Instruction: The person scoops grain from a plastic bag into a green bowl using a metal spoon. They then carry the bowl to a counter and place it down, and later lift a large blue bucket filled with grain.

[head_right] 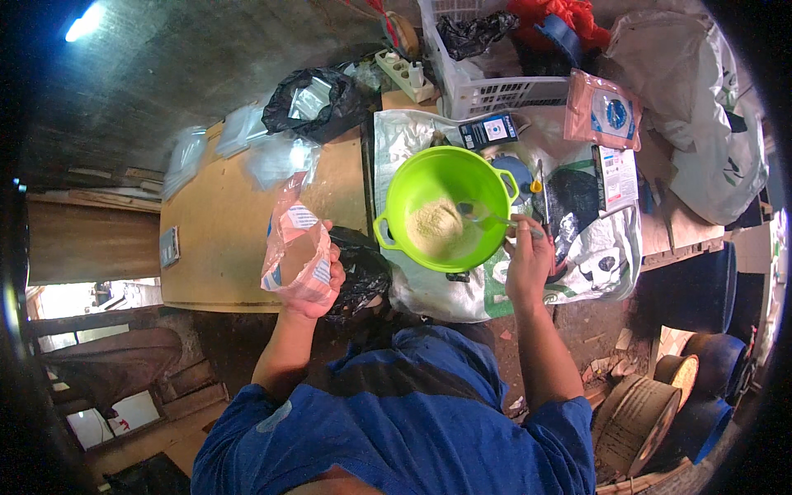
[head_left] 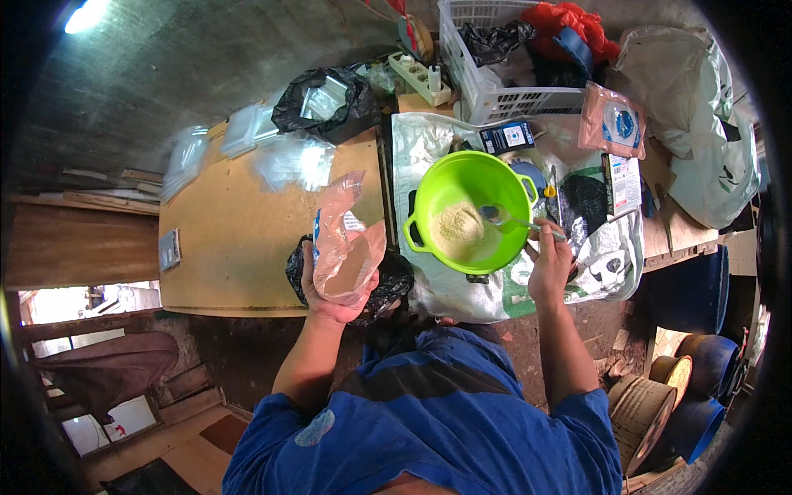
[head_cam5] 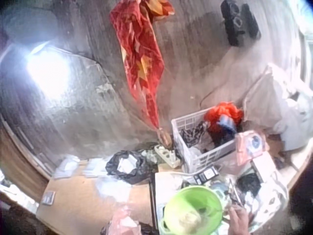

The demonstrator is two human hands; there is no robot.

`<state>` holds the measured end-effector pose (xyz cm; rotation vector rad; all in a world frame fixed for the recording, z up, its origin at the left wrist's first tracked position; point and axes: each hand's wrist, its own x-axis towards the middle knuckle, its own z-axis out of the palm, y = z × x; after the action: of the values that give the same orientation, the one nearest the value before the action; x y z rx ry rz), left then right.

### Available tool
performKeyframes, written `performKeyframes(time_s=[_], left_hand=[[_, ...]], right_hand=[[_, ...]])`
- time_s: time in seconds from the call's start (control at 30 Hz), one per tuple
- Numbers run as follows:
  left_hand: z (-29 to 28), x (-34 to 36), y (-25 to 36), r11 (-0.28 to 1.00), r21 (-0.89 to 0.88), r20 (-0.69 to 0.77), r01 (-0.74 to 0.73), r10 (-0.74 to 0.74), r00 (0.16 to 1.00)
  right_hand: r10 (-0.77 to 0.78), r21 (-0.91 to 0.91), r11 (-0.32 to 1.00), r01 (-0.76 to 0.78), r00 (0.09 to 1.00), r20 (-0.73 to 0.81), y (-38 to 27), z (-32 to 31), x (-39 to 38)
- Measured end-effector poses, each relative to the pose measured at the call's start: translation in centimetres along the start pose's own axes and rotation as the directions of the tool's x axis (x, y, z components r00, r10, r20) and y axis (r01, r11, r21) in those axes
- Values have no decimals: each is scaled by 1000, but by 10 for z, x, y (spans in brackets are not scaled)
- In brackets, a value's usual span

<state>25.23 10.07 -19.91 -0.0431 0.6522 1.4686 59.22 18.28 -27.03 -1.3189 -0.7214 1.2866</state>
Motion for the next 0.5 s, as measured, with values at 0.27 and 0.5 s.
performKeyframes(time_s=[0.27, 0.5], left_hand=[[-3, 2, -1, 999, -32, 65, 34, -32, 997], [-9, 3, 4, 993, -61, 230, 102, -86, 969]], right_hand=[[-223, -472, 815, 336, 934, 280, -29, 4, -23], [-286, -555, 447, 702, 700, 655, -41, 20, -16]])
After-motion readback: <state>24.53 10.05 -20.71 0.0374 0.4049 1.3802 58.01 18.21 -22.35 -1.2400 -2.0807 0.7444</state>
